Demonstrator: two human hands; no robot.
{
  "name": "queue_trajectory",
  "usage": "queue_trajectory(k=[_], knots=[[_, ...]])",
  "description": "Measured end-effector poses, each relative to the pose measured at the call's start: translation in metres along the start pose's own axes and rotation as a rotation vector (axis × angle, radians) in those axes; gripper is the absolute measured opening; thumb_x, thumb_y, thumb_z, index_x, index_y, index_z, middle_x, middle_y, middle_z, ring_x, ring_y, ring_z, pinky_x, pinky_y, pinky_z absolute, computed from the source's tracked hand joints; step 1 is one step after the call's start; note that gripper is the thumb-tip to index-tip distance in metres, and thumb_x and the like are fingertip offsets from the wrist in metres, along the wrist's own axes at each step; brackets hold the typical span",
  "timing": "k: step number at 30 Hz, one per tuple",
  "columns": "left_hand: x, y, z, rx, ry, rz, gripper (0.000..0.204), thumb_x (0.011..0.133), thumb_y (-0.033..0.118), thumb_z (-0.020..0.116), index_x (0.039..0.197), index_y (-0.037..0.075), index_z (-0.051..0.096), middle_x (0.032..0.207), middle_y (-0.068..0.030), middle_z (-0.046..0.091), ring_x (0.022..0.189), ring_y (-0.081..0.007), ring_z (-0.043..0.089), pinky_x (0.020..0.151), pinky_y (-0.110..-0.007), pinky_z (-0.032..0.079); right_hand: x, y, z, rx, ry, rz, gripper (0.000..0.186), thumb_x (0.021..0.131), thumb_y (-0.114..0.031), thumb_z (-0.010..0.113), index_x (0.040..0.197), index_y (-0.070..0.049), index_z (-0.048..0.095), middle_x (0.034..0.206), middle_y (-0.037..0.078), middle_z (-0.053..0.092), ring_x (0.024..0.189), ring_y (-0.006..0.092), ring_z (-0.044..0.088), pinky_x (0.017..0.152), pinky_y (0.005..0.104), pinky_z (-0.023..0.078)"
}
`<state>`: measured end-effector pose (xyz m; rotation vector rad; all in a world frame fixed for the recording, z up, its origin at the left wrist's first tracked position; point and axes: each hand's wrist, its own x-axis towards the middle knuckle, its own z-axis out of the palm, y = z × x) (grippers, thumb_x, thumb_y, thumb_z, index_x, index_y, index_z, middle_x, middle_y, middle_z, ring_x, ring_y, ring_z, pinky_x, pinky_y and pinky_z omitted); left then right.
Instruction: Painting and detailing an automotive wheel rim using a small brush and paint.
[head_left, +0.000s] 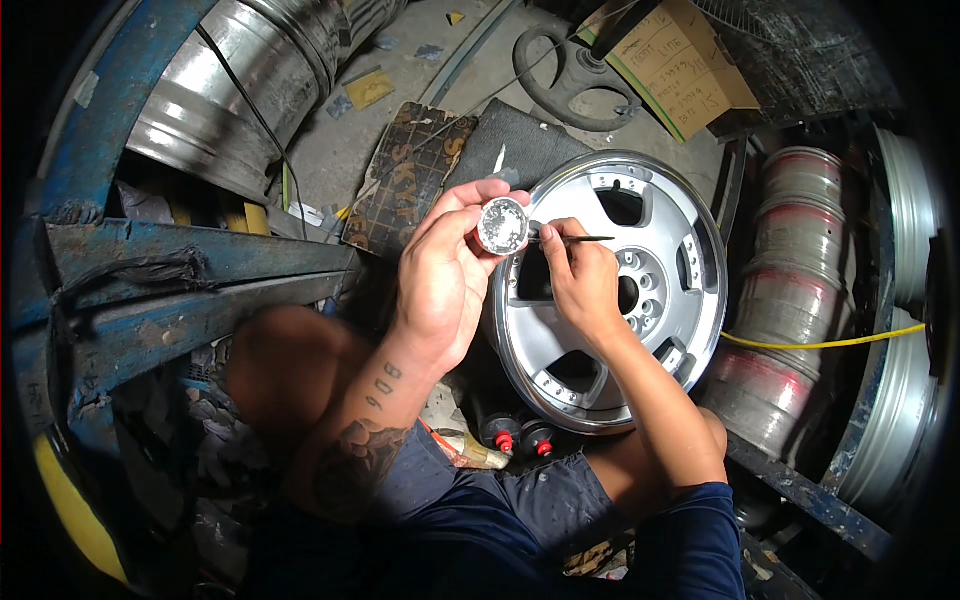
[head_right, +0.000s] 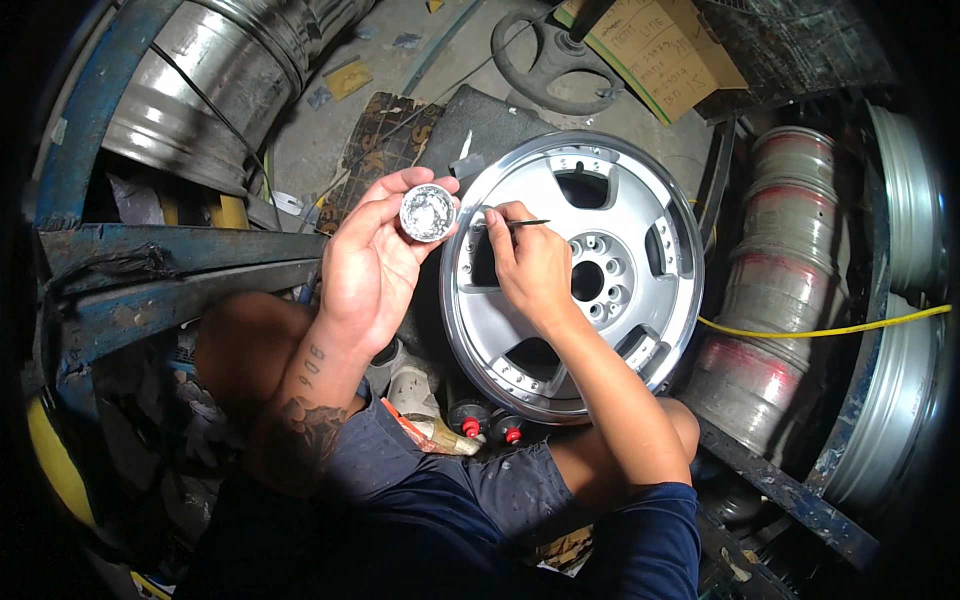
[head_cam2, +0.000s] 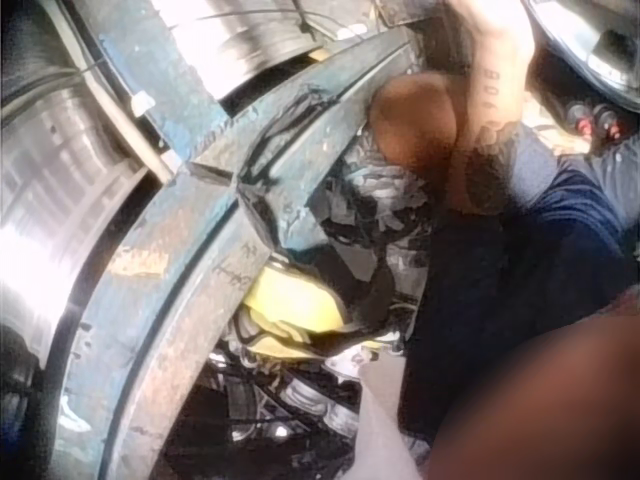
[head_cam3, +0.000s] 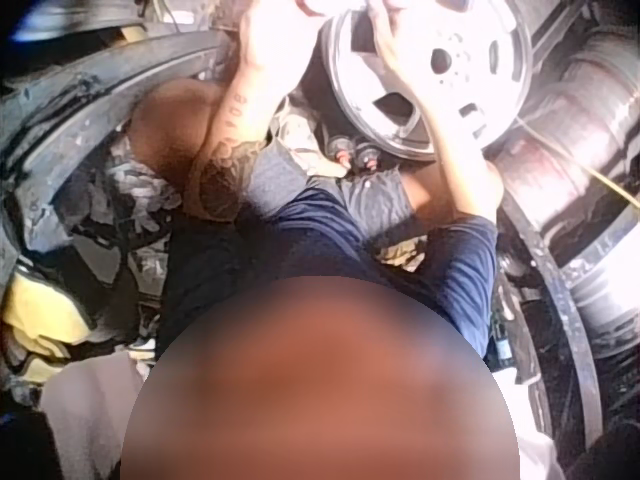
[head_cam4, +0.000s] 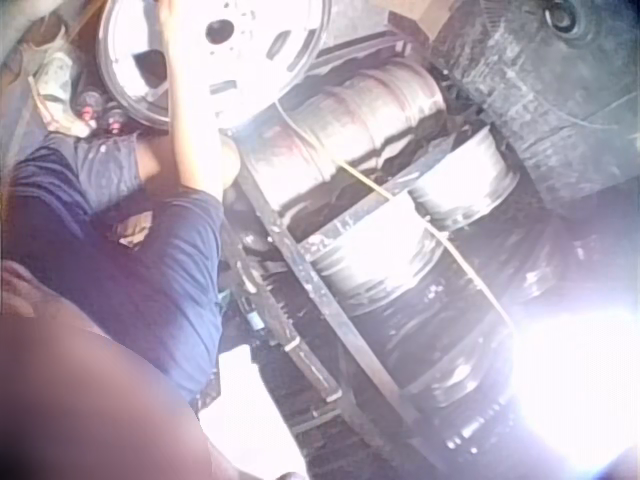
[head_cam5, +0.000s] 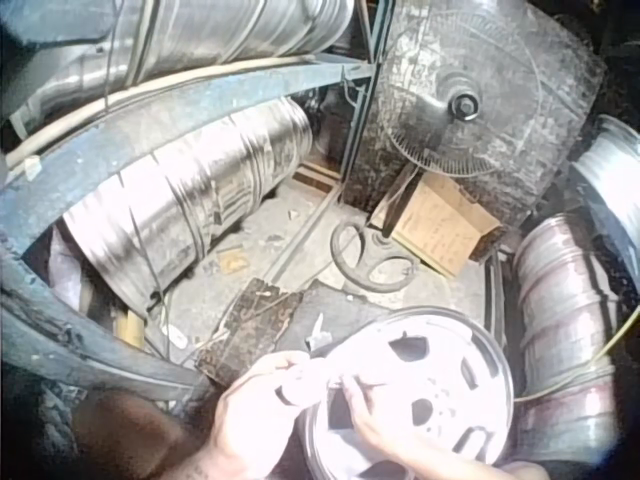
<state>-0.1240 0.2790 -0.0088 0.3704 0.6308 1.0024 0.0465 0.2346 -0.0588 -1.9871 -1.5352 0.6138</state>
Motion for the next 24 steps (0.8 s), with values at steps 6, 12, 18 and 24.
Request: queue_trajectory(k=[6,12,18,24], knots=[[0.001,-0.001,0.001,0.006,-0.004,0.004,0.03,0.098,0.015,0.04,0.121,-0.002,0.05,0.123,-0.0214,0.057,0.116,-0.0253,0.056,0.102,-0.04,0.044,0.0,0.005,-0.001,0.008,-0.006,-0.005,0.023,0.097,-0.028,0.055,0.094,-0.007,0.064,0.063,0.015,0.062,0.063,0.0364,0.064,0.059,0.0434,0.048],[0.001,0.0,0.0,-0.014,-0.001,-0.001,0.03,0.098,0.015,0.041,0.121,-0.003,0.05,0.122,-0.0213,0.057,0.117,-0.0256,0.056,0.102,-0.04,0.044,0.0,0.003,0.0,0.006,-0.012,-0.014,0.023,0.097,-0.028,0.055,0.096,-0.007,0.065,0.064,0.016,0.063,0.064,0.0367,0.064,0.06,0.0432,0.049],[0.004,-0.002,-0.001,-0.003,-0.003,-0.009,0.031,0.098,0.015,0.04,0.122,-0.003,0.049,0.123,-0.0219,0.057,0.116,-0.0262,0.057,0.101,-0.04,0.045,0.004,0.011,-0.004,0.069,0.004,-0.024,0.022,0.097,-0.025,0.057,0.096,-0.005,0.065,0.065,0.018,0.062,0.064,0.0374,0.064,0.06,0.0418,0.049],[0.005,-0.001,-0.003,-0.068,-0.001,-0.043,0.032,0.097,0.018,0.042,0.121,-0.003,0.049,0.119,-0.022,0.059,0.107,-0.0273,0.061,0.095,-0.038,0.048,0.006,0.01,-0.02,0.484,0.033,0.047,0.025,0.099,-0.023,0.056,0.091,-0.001,0.065,0.066,0.002,0.064,0.058,0.0061,0.055,0.053,0.0243,0.043]])
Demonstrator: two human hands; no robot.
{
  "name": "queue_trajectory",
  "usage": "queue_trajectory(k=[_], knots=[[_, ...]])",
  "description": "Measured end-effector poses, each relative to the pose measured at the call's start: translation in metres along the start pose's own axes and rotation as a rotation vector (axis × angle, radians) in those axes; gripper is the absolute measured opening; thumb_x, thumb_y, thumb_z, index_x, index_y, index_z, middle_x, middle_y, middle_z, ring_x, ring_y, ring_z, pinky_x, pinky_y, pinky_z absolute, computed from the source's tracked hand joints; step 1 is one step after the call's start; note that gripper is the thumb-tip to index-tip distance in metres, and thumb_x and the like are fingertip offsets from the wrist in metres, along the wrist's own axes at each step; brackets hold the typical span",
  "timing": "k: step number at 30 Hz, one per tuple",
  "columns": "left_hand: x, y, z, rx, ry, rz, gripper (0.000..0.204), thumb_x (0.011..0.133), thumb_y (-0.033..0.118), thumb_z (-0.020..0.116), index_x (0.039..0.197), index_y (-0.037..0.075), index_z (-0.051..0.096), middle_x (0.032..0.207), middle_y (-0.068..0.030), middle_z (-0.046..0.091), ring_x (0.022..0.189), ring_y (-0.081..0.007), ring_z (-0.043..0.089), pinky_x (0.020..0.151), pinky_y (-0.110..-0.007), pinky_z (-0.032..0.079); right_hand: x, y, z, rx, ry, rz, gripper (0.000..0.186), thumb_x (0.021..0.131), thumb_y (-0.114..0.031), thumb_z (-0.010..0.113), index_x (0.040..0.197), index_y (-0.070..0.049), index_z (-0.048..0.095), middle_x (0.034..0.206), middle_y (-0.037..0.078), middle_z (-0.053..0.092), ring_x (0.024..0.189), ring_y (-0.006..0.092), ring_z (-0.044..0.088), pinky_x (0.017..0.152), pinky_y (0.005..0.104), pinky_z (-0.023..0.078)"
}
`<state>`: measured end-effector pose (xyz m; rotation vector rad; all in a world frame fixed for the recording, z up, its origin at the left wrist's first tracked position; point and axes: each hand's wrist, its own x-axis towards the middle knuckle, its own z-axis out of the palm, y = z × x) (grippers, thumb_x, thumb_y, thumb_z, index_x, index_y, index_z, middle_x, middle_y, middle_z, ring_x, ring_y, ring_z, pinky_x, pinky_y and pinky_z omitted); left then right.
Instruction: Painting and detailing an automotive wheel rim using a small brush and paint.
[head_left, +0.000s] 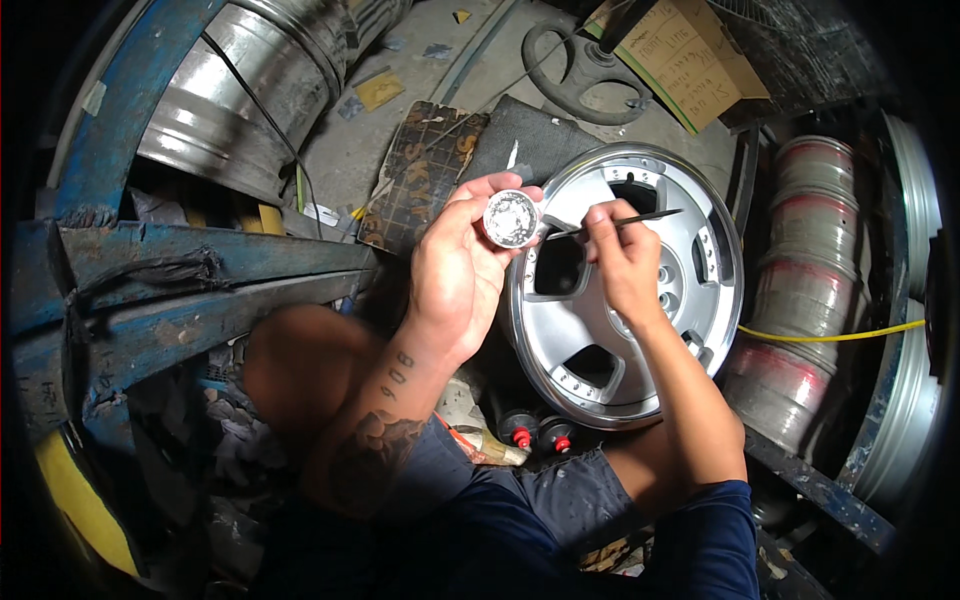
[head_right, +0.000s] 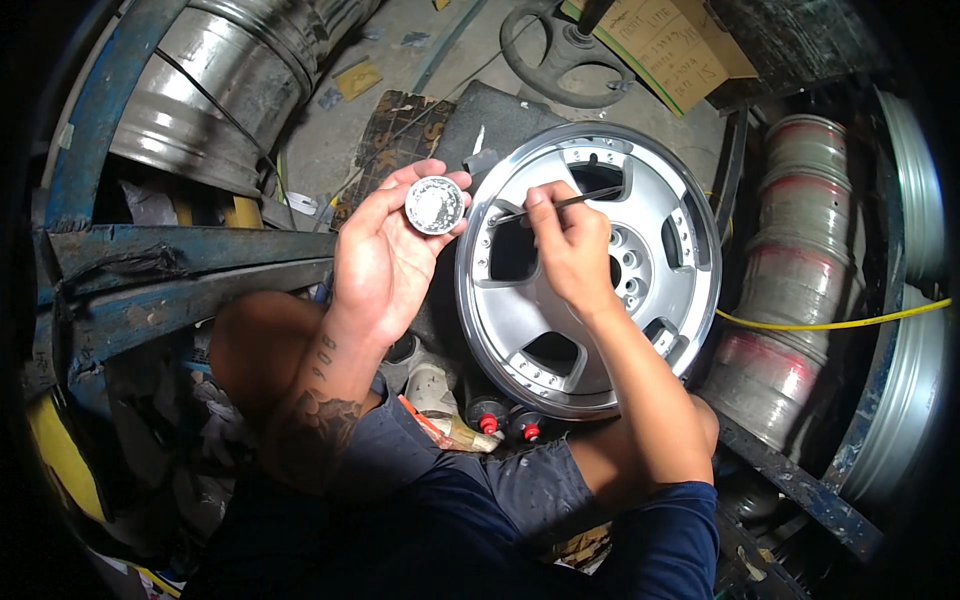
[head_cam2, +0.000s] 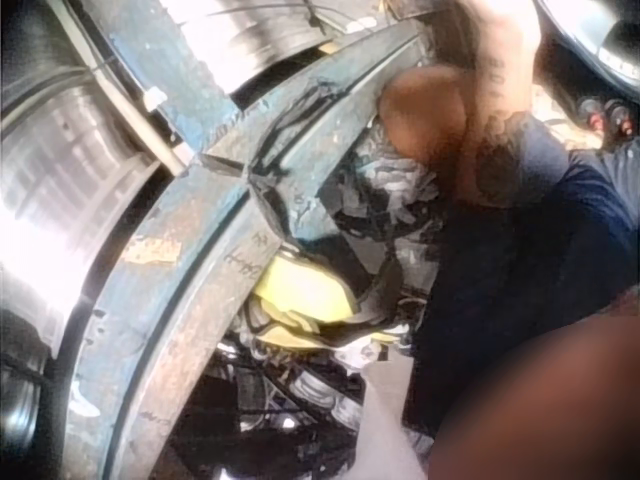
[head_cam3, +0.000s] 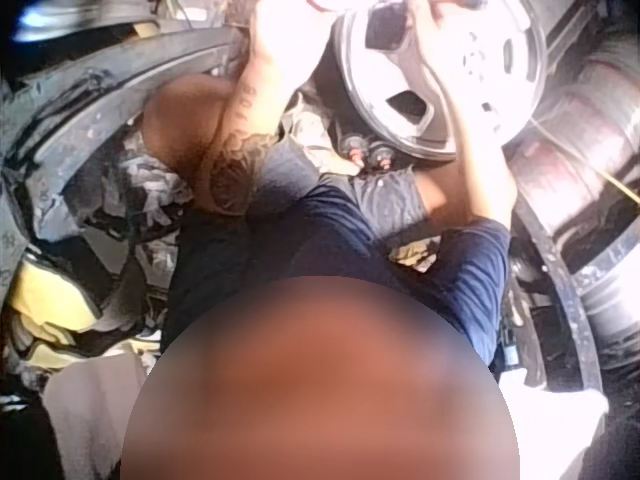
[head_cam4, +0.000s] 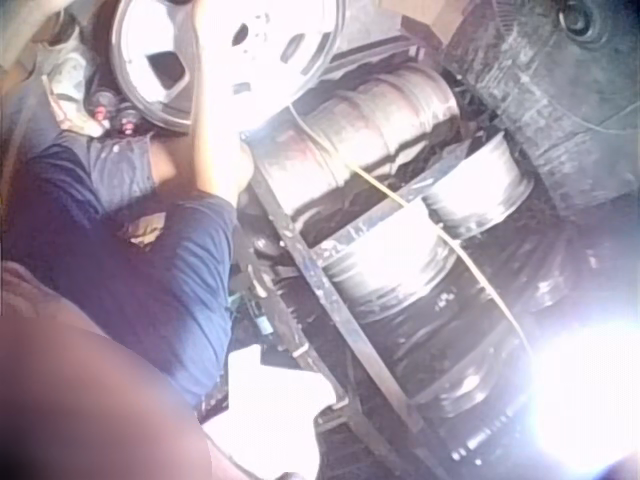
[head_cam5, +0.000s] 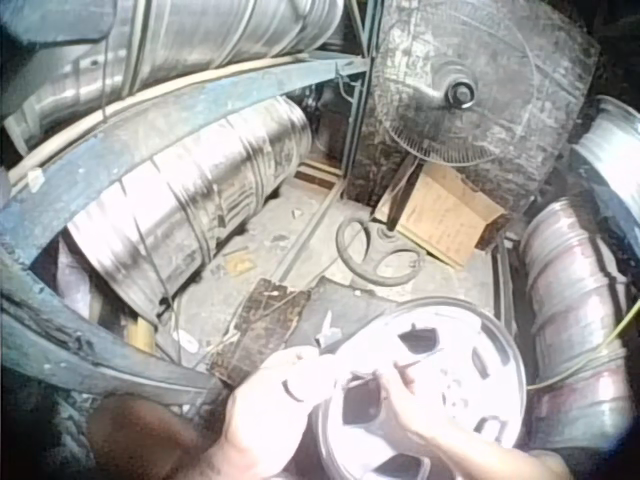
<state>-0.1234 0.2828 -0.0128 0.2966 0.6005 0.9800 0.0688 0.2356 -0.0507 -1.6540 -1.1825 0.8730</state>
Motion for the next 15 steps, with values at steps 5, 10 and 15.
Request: queue_trajectory(k=[5,10,15], knots=[[0.0,-0.002,-0.004,-0.042,-0.01,-0.016,0.033,0.097,0.02,0.044,0.12,-0.003,0.05,0.115,-0.0215,0.06,0.103,-0.0269,0.061,0.09,-0.037,0.049,0.005,-0.031,-0.021,0.218,0.08,-0.106,0.026,0.1,-0.02,0.056,0.087,0.001,0.061,0.067,0.002,0.057,0.058,0.0062,0.051,0.054,0.0212,0.042],[-0.001,-0.001,-0.006,-0.072,-0.042,-0.082,0.034,0.096,0.02,0.045,0.12,-0.003,0.051,0.115,-0.0218,0.06,0.101,-0.0268,0.061,0.088,-0.037,0.05,-0.004,-0.055,-0.035,0.328,0.149,-0.213,0.023,0.1,-0.019,0.054,0.088,0.0,0.058,0.072,0.007,0.06,0.054,0.0074,0.049,0.053,0.021,0.041],[-0.001,-0.005,-0.006,-0.092,-0.053,-0.105,0.034,0.096,0.019,0.045,0.12,-0.003,0.051,0.116,-0.0215,0.06,0.102,-0.0269,0.061,0.086,-0.036,0.05,-0.023,-0.061,-0.045,0.316,0.154,-0.255,0.023,0.1,-0.019,0.052,0.089,0.0,0.056,0.073,0.008,0.06,0.056,0.0076,0.05,0.053,0.0206,0.04]])
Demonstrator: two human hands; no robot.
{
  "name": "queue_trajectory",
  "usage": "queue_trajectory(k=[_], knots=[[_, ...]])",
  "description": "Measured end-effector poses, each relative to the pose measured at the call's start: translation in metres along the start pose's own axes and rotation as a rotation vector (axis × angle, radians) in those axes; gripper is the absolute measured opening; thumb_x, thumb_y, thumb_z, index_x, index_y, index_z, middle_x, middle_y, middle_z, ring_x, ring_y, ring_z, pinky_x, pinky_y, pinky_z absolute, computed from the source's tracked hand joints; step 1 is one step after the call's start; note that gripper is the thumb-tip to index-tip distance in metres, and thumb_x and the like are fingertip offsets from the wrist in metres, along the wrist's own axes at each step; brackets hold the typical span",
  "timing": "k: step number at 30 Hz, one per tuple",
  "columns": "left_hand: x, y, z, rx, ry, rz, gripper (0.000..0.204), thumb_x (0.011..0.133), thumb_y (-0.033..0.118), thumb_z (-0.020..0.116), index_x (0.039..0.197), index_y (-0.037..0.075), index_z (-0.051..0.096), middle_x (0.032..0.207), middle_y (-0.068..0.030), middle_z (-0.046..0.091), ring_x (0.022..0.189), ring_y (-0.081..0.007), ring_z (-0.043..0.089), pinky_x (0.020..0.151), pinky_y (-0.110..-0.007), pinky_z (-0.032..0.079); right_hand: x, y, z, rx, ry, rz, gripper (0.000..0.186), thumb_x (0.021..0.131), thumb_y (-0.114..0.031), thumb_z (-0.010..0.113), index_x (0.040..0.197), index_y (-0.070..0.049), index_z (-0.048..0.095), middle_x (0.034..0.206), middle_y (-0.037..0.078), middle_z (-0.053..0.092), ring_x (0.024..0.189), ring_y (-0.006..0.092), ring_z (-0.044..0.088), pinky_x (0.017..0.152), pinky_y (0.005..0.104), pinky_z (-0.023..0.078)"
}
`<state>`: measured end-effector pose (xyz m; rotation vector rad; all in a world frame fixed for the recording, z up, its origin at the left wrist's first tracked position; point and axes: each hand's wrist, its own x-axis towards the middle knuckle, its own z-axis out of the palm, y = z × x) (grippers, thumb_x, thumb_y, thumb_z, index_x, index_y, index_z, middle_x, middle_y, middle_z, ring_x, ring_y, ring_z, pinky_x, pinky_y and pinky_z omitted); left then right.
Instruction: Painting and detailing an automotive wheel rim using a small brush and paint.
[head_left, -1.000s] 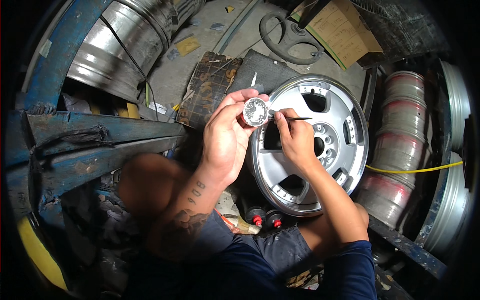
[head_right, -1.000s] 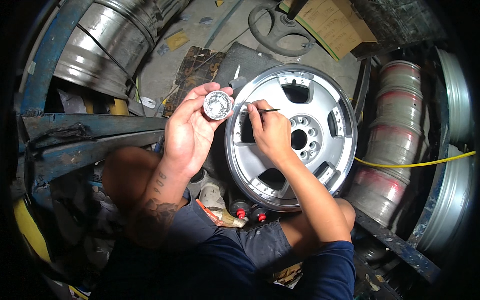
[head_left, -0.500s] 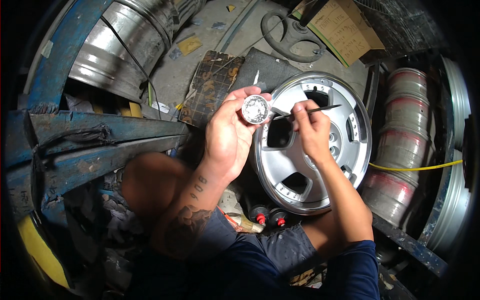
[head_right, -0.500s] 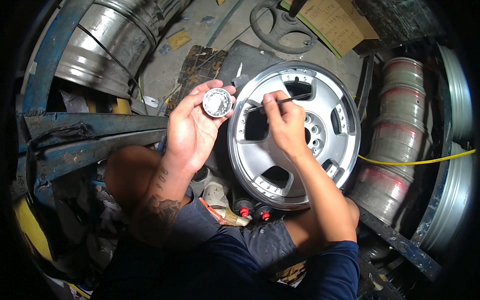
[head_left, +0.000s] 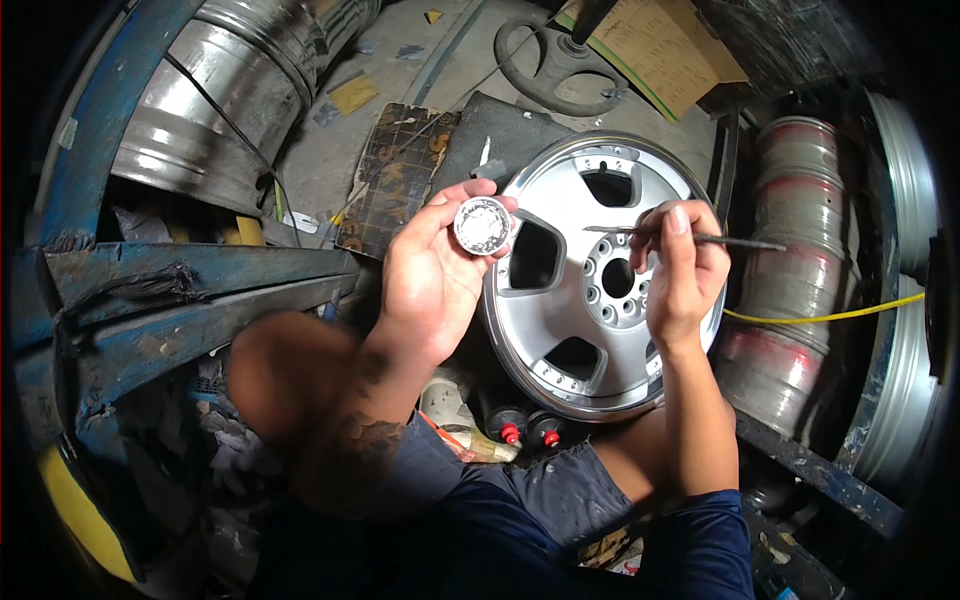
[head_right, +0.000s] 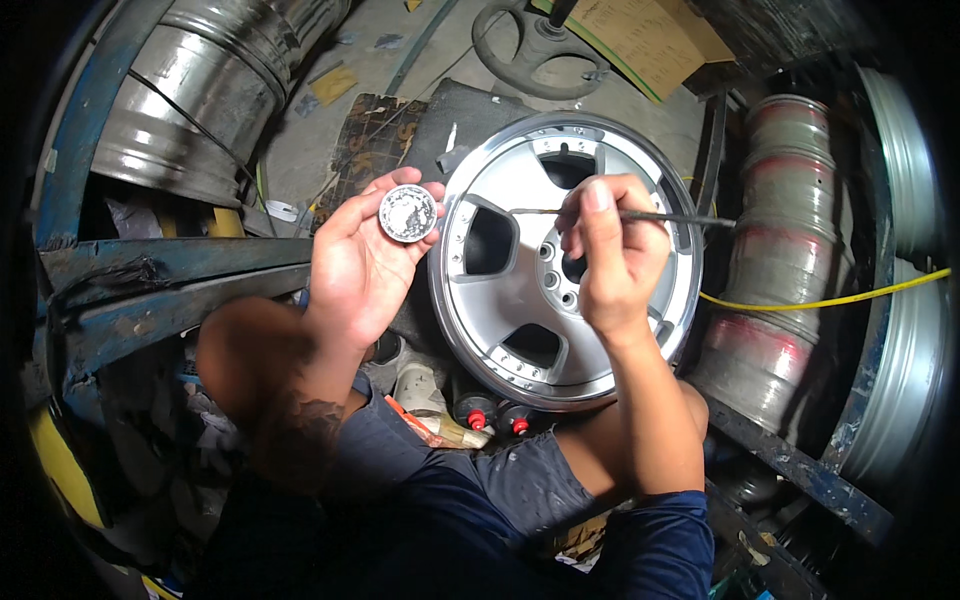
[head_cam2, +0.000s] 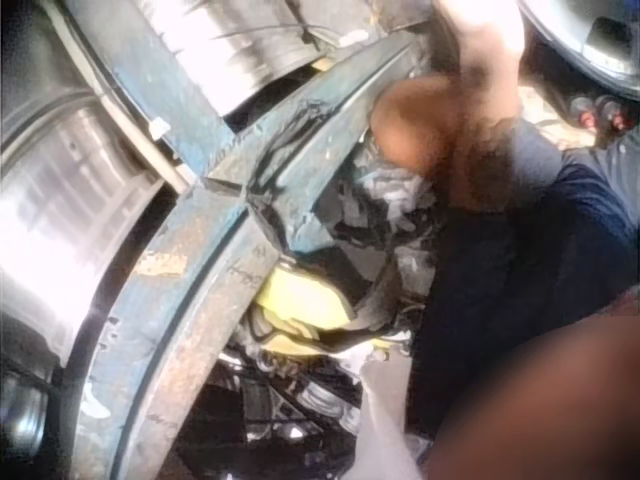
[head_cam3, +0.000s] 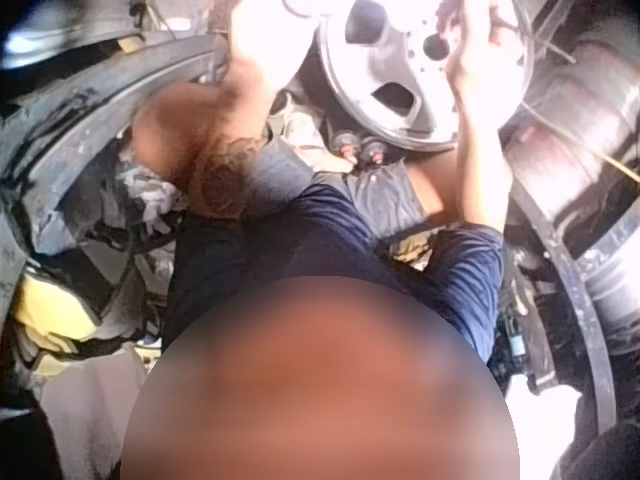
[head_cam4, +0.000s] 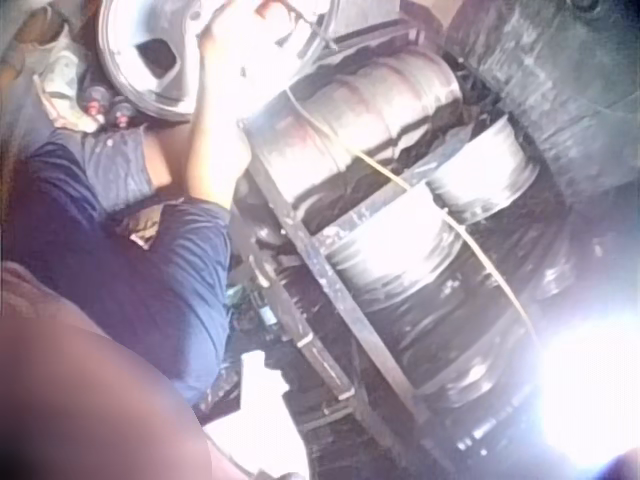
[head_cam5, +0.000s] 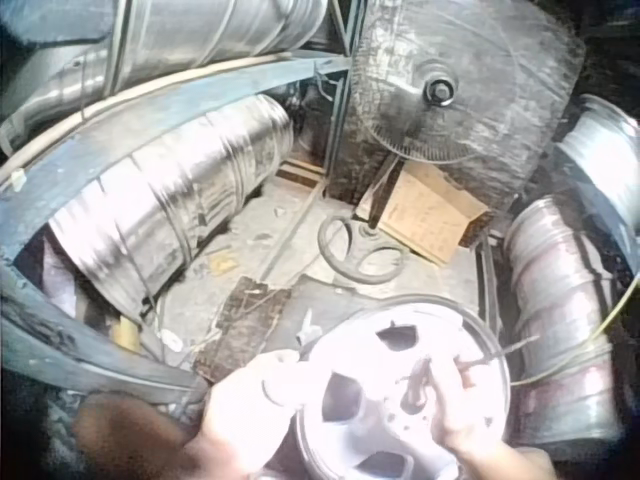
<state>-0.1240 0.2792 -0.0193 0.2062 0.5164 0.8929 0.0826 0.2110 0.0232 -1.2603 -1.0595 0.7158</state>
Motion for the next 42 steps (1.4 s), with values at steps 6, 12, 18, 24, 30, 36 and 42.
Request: queue_trajectory(k=[6,12,18,24,30,36,42], knots=[[-0.001,-0.004,0.007,0.063,-0.067,-0.052,0.031,0.097,0.017,0.042,0.117,-0.003,0.053,0.116,-0.0209,0.06,0.101,-0.0259,0.06,0.087,-0.036,0.049,-0.012,-0.006,0.008,-0.245,-0.236,-0.292,0.006,0.089,0.0,0.06,0.084,0.004,0.061,0.075,0.012,0.064,0.065,0.019,0.06,0.06,0.0278,0.048],[-0.004,-0.005,0.012,0.127,-0.056,-0.046,0.027,0.097,0.016,0.041,0.111,0.0,0.057,0.112,-0.0137,0.062,0.1,-0.0177,0.057,0.088,-0.032,0.043,-0.009,0.0,0.016,-0.315,-0.294,-0.424,0.002,0.085,0.001,0.065,0.085,0.002,0.064,0.077,0.011,0.065,0.062,0.0193,0.062,0.056,0.028,0.048],[-0.004,-0.007,0.009,0.076,-0.057,-0.048,0.028,0.095,0.014,0.043,0.113,-0.004,0.055,0.116,-0.021,0.06,0.111,-0.027,0.057,0.102,-0.04,0.042,-0.012,0.002,0.021,-0.351,-0.315,-0.321,0.002,0.086,-0.001,0.065,0.085,0.001,0.065,0.076,0.009,0.065,0.057,0.016,0.059,0.051,0.0265,0.046],[-0.005,-0.007,0.007,0.055,-0.055,-0.053,0.029,0.095,0.014,0.043,0.114,-0.006,0.054,0.117,-0.0221,0.06,0.114,-0.0273,0.057,0.103,-0.04,0.042,-0.013,0.002,0.025,-0.419,-0.343,-0.311,0.002,0.086,-0.001,0.065,0.085,0.0,0.064,0.076,0.008,0.064,0.055,0.0165,0.059,0.051,0.0269,0.045],[-0.006,-0.006,0.009,0.044,-0.029,-0.079,0.031,0.097,0.014,0.042,0.118,-0.006,0.051,0.118,-0.0227,0.059,0.116,-0.0268,0.057,0.102,-0.038,0.043,-0.015,0.002,0.023,-0.362,-0.296,-0.285,0.005,0.089,-0.003,0.064,0.086,0.001,0.064,0.077,0.009,0.064,0.057,0.0149,0.058,0.052,0.0261,0.046],[-0.001,-0.006,0.002,0.048,-0.041,-0.046,0.032,0.098,0.016,0.042,0.12,-0.005,0.051,0.117,-0.023,0.06,0.109,-0.0266,0.059,0.095,-0.038,0.047,-0.021,0.003,0.02,0.028,-0.099,0.07,0.018,0.1,-0.016,0.053,0.093,0.0,0.057,0.079,0.009,0.064,0.061,0.0093,0.054,0.054,0.0218,0.045],[0.003,0.004,-0.001,0.035,0.153,0.155,0.033,0.099,0.021,0.047,0.12,-0.003,0.053,0.113,-0.0203,0.062,0.099,-0.0253,0.062,0.087,-0.035,0.05,-0.036,0.033,0.025,0.134,-0.006,0.283,0.02,0.102,-0.021,0.052,0.093,-0.003,0.056,0.078,0.007,0.062,0.057,0.0073,0.052,0.052,0.0203,0.041]])
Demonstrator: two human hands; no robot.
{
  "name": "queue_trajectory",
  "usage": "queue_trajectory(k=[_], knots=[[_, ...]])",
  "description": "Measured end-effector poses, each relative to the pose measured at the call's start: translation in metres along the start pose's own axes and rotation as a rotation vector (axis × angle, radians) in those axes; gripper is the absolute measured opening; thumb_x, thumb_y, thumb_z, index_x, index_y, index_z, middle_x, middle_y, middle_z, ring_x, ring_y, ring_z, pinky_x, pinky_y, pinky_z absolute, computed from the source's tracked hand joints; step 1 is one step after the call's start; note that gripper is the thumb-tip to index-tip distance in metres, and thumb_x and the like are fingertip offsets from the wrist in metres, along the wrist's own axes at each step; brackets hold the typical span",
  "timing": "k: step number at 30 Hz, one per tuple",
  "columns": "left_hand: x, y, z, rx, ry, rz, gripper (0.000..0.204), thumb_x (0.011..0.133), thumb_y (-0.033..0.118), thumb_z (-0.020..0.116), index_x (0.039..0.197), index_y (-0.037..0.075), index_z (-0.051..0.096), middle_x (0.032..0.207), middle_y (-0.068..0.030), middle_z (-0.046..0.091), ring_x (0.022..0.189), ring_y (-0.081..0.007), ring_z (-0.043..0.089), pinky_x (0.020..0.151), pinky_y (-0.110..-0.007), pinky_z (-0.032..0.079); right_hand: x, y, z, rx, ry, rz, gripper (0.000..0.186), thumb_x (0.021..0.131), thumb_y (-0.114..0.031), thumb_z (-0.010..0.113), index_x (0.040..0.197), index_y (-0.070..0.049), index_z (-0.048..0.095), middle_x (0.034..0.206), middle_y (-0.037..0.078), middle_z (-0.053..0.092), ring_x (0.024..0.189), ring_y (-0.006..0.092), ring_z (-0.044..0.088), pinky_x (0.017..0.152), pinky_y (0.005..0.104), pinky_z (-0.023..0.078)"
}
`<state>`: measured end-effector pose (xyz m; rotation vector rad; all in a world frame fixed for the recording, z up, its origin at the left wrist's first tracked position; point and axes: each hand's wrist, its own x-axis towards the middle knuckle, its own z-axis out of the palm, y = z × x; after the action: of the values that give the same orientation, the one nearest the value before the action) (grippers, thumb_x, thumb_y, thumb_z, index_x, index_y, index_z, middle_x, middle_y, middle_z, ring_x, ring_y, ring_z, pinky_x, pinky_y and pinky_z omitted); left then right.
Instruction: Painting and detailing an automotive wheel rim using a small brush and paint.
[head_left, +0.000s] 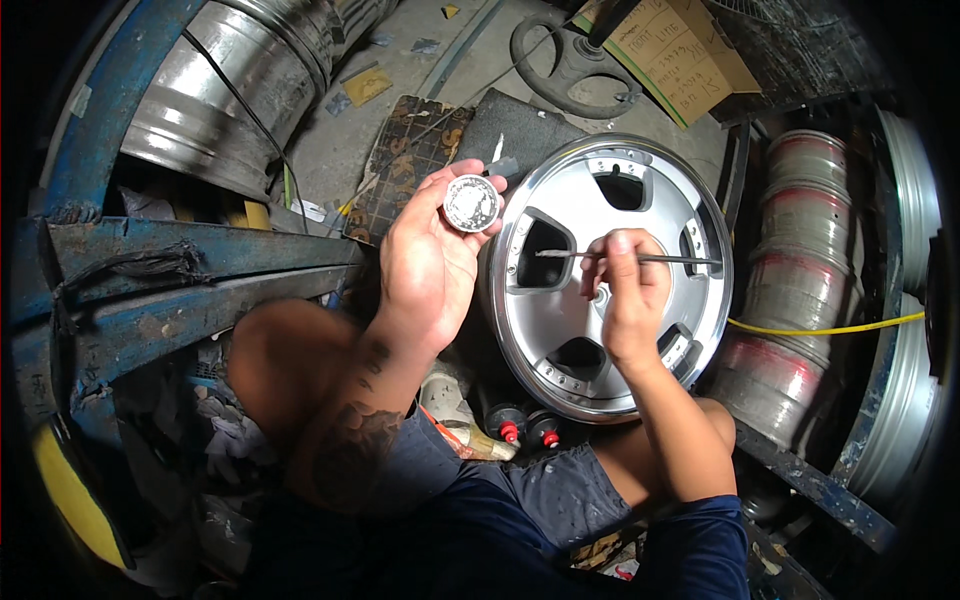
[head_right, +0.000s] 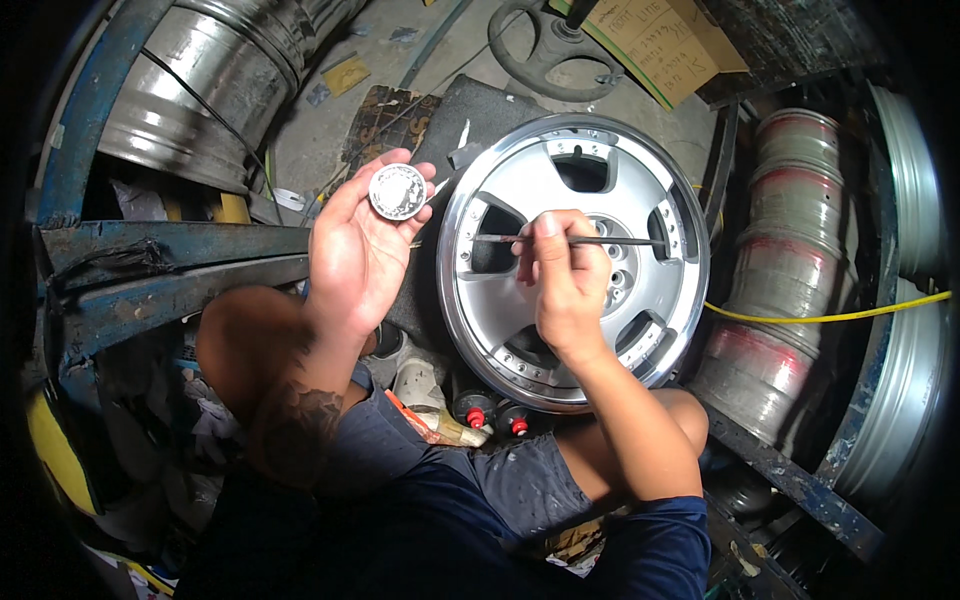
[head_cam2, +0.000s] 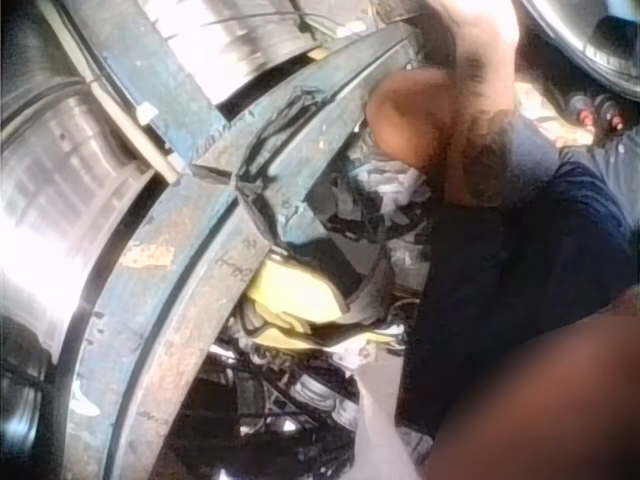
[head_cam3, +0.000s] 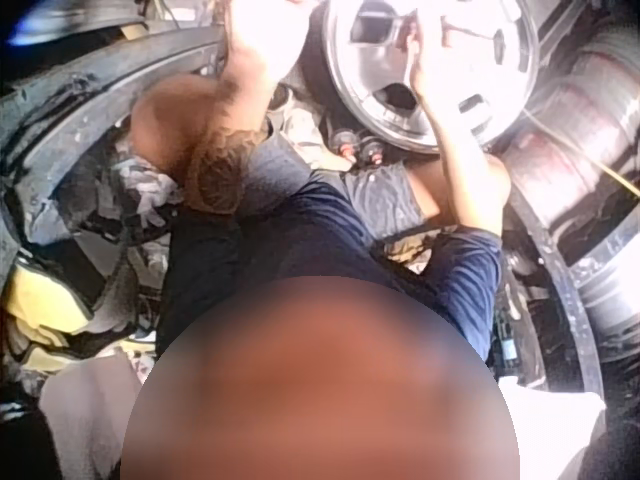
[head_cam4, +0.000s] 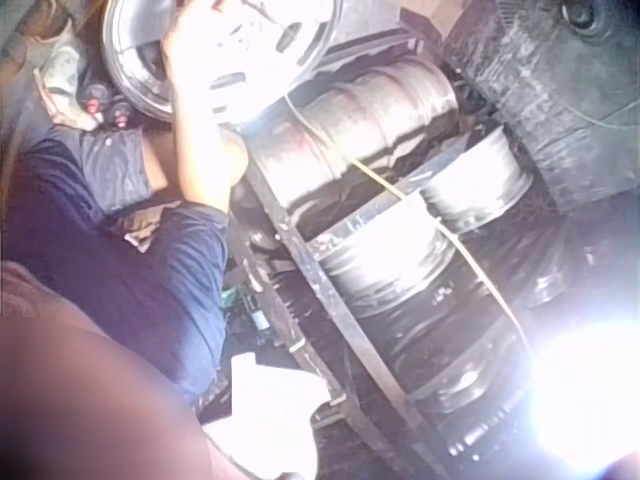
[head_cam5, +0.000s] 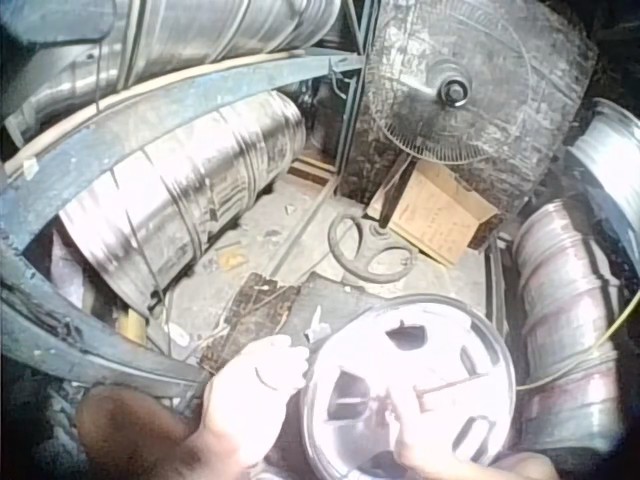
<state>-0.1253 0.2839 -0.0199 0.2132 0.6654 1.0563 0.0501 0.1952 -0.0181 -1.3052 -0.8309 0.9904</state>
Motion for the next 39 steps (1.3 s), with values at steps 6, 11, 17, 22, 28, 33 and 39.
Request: queue_trajectory(k=[6,11,17,22,28,33,39], knots=[[-0.002,0.002,0.003,-0.009,-0.006,-0.026,0.033,0.1,0.023,0.046,0.121,-0.002,0.053,0.112,-0.0193,0.063,0.1,-0.0246,0.062,0.087,-0.034,0.05,0.009,0.04,-0.002,-0.411,-0.048,-0.014,0.026,0.101,-0.022,0.054,0.09,0.0,0.061,0.067,0.004,0.062,0.057,0.0083,0.055,0.053,0.0237,0.042],[-0.004,0.006,0.006,0.013,-0.004,-0.038,0.029,0.102,0.022,0.04,0.116,0.001,0.052,0.112,-0.0152,0.06,0.106,-0.0216,0.058,0.089,-0.034,0.045,0.015,0.053,0.001,-0.572,-0.109,-0.085,0.021,0.098,-0.019,0.057,0.091,0.0,0.062,0.062,0.007,0.059,0.053,0.0145,0.054,0.052,0.0296,0.042],[-0.002,0.003,0.005,0.019,-0.022,-0.019,0.031,0.102,0.023,0.041,0.119,0.0,0.052,0.114,-0.0165,0.06,0.104,-0.0218,0.059,0.089,-0.033,0.046,0.014,0.049,0.005,-0.764,-0.146,-0.073,0.018,0.096,-0.019,0.059,0.09,-0.002,0.065,0.061,0.011,0.06,0.051,0.0212,0.058,0.051,0.0322,0.044],[-0.002,0.001,0.005,0.007,-0.015,-0.019,0.033,0.101,0.023,0.042,0.122,-0.001,0.051,0.116,-0.0186,0.061,0.102,-0.0222,0.061,0.088,-0.033,0.048,0.014,0.055,0.005,-0.79,-0.147,-0.149,0.016,0.094,-0.02,0.061,0.091,-0.005,0.066,0.07,0.013,0.065,0.055,0.025,0.062,0.053,0.0338,0.047],[-0.004,0.003,0.007,0.024,-0.013,-0.019,0.029,0.103,0.023,0.037,0.117,0.002,0.053,0.113,-0.0124,0.059,0.108,-0.02,0.058,0.09,-0.034,0.045,0.013,0.046,0.01,-0.899,-0.177,-0.142,0.016,0.094,-0.022,0.062,0.092,-0.007,0.067,0.078,0.011,0.068,0.063,0.0264,0.066,0.056,0.0344,0.051],[-0.004,0.004,0.009,0.008,0.019,-0.01,0.029,0.103,0.024,0.037,0.116,0.003,0.053,0.113,-0.0128,0.059,0.106,-0.0203,0.058,0.089,-0.033,0.046,0.013,0.043,0.01,-0.916,-0.191,-0.159,0.016,0.094,-0.022,0.062,0.092,-0.007,0.067,0.08,0.01,0.069,0.063,0.0264,0.066,0.056,0.0343,0.051],[-0.005,0.006,0.007,0.008,-0.016,-0.028,0.029,0.104,0.023,0.037,0.116,0.003,0.053,0.114,-0.013,0.059,0.106,-0.0201,0.058,0.09,-0.033,0.045,0.012,0.043,0.011,-0.922,-0.186,-0.153,0.015,0.093,-0.021,0.062,0.093,-0.007,0.067,0.08,0.01,0.069,0.063,0.0266,0.067,0.056,0.0344,0.051]])
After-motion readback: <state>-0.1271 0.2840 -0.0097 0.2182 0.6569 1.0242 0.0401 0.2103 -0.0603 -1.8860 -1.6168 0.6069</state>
